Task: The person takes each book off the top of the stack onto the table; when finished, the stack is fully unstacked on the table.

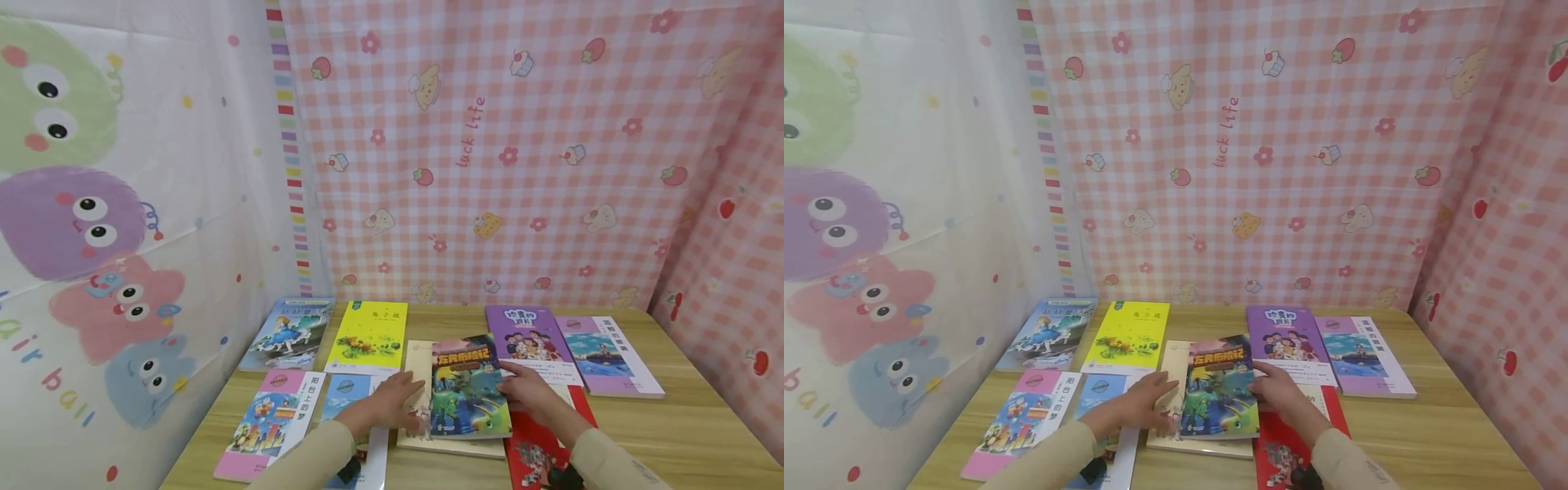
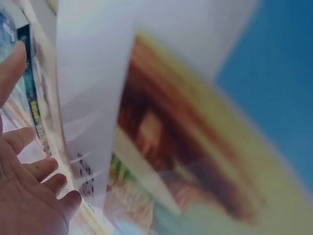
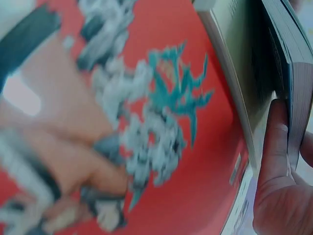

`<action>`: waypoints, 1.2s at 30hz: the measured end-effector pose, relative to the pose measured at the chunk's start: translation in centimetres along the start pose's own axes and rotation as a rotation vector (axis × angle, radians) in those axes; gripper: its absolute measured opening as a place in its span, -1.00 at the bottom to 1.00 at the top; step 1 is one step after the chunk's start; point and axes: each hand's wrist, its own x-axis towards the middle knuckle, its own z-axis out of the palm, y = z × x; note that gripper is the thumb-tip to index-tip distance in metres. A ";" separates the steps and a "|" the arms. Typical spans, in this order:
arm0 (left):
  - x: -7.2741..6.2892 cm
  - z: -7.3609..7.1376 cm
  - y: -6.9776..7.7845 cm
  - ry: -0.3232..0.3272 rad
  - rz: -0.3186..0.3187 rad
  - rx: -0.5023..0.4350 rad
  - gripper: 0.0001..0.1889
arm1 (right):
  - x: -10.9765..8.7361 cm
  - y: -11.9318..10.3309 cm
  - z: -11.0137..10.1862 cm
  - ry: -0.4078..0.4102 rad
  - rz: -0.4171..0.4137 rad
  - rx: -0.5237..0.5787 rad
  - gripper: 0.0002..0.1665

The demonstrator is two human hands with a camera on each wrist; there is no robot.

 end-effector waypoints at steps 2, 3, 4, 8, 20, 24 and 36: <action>0.1 0.2 0.1 -0.008 -0.011 0.018 -0.10 | -0.2 0.0 -0.6 -0.010 -0.008 0.001 -0.29; 0.1 0.3 0.1 -0.012 -0.016 0.033 -0.09 | -0.3 0.1 -0.8 -0.015 -0.015 0.002 -0.29; 0.1 0.3 0.0 -0.014 -0.024 0.039 -0.09 | -0.4 0.1 -1.0 -0.023 -0.024 0.005 -0.28; 0.1 0.4 -0.1 -0.011 -0.037 0.055 -0.10 | -0.7 0.3 -1.9 -0.054 -0.065 0.017 -0.24; -0.4 0.3 0.0 -0.006 -0.031 0.065 -0.09 | -1.9 0.6 -6.0 -0.143 -0.074 0.023 -0.13; -0.2 0.4 -0.1 -0.007 -0.020 0.077 -0.09 | -2.7 0.8 -8.1 -0.191 -0.077 0.044 -0.10; -0.2 0.1 -0.2 -0.017 -0.028 0.041 -0.10 | -4.7 2.9 -15.2 -0.355 -0.117 0.116 -0.04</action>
